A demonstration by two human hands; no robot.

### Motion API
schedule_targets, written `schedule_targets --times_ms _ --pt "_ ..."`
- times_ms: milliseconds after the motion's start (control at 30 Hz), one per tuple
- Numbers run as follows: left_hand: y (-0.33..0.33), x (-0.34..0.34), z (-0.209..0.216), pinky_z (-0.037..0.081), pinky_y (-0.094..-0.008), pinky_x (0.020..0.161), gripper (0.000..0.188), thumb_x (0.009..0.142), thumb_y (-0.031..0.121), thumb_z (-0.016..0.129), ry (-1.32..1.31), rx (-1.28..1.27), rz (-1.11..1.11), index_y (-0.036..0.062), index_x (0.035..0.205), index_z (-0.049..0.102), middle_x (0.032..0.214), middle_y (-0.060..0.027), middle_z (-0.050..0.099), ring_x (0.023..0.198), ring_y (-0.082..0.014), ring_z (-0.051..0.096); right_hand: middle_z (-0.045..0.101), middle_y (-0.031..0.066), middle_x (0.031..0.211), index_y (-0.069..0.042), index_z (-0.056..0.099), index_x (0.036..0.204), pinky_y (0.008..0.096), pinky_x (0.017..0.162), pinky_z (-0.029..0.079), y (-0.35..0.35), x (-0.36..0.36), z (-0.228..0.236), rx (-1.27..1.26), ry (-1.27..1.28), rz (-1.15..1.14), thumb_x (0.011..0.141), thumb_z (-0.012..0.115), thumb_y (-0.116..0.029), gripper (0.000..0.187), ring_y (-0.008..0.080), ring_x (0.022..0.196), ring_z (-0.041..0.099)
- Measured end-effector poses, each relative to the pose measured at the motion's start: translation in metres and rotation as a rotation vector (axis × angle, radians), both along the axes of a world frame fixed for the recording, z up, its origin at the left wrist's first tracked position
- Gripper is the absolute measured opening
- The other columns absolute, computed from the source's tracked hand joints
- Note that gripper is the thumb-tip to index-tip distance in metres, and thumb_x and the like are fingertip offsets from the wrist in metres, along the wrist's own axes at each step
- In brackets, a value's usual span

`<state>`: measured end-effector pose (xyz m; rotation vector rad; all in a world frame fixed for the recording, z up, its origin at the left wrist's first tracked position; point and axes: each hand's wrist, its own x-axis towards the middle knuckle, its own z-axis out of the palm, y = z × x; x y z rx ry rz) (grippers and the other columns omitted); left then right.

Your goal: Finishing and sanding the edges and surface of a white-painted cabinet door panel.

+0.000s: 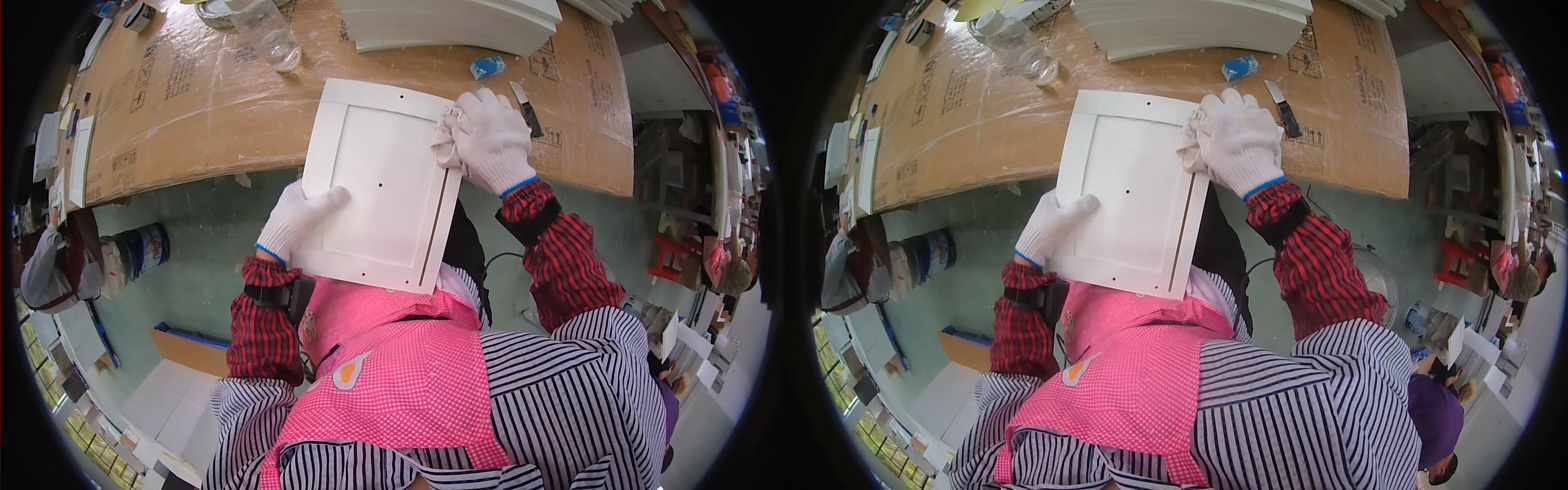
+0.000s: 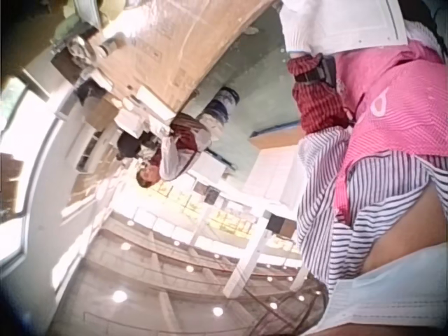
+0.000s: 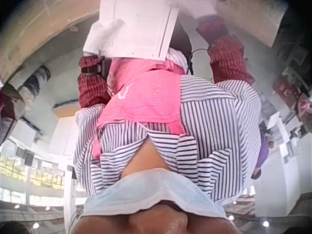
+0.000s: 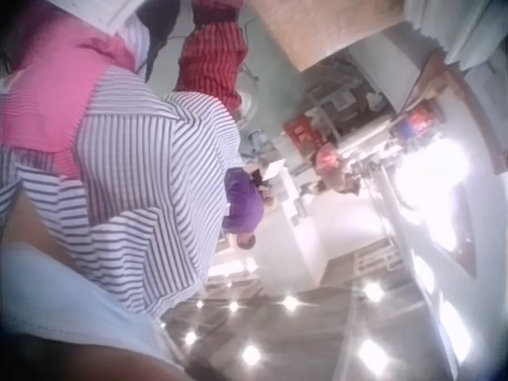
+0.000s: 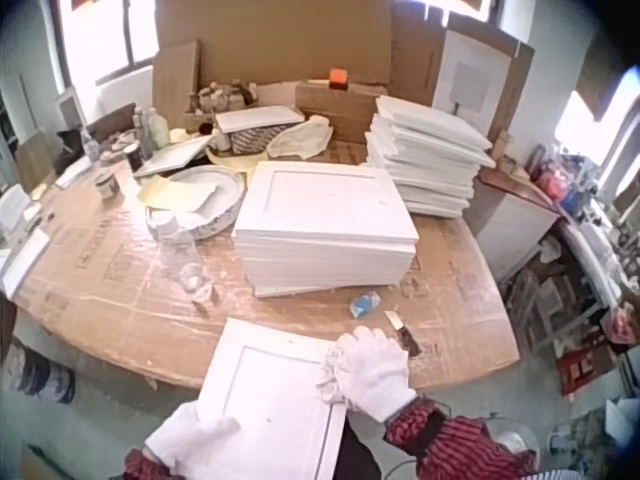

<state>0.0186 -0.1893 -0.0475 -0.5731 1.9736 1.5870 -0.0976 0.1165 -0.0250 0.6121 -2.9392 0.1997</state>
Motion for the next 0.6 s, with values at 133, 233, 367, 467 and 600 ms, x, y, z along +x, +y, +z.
schedule_targets --times_ms 133,233,367,467,600 --pt "-0.001 0.000 0.003 0.059 -0.0322 0.080 0.046 0.094 0.027 0.075 0.004 -0.022 0.019 -0.0067 0.124 0.066 0.107 -0.0087 0.075 0.090 -0.0145 0.071 0.062 0.0105 0.094 -0.012 0.067 0.094 0.0490 0.073 0.053 -0.018 0.018 -0.005 -0.078 0.054 -0.016 0.090 0.070 -0.033 0.021 0.0344 0.090 0.063" --pt "-0.001 0.001 -0.007 0.059 -0.0329 0.078 0.053 0.088 0.036 0.077 0.008 -0.031 0.035 -0.0043 0.122 0.069 0.103 -0.0101 0.075 0.086 -0.0158 0.072 0.057 0.0057 0.084 -0.017 0.066 0.081 0.0461 0.063 0.046 -0.026 0.104 0.007 -0.237 0.051 0.182 0.079 0.073 -0.030 0.016 0.0292 0.080 0.059" --pt "-0.003 0.001 -0.004 0.059 -0.0325 0.078 0.051 0.091 0.034 0.076 0.000 -0.054 0.004 -0.0058 0.122 0.068 0.103 -0.0100 0.075 0.086 -0.0155 0.072 0.057 0.0021 0.086 -0.021 0.065 0.085 0.0467 0.066 0.046 -0.014 0.175 0.007 -0.178 -0.323 0.347 0.075 0.073 -0.026 0.013 0.0268 0.082 0.060" --pt "0.000 0.003 -0.001 0.059 -0.0323 0.077 0.049 0.092 0.032 0.075 -0.009 -0.003 0.046 -0.0068 0.122 0.068 0.103 -0.0096 0.075 0.086 -0.0154 0.072 0.056 0.0014 0.086 -0.022 0.065 0.085 0.0450 0.068 0.048 0.017 0.162 0.017 -0.220 -0.404 0.433 0.076 0.073 -0.025 0.012 0.0246 0.083 0.060" --pt "-0.002 0.004 -0.004 0.059 -0.0324 0.076 0.048 0.093 0.030 0.075 0.013 0.042 0.093 -0.0067 0.122 0.068 0.104 -0.0092 0.075 0.086 -0.0153 0.072 0.061 0.0025 0.089 -0.020 0.066 0.078 0.0448 0.069 0.052 0.083 0.094 0.033 0.069 -0.173 0.192 0.071 0.078 -0.033 0.019 0.0258 0.084 0.064"
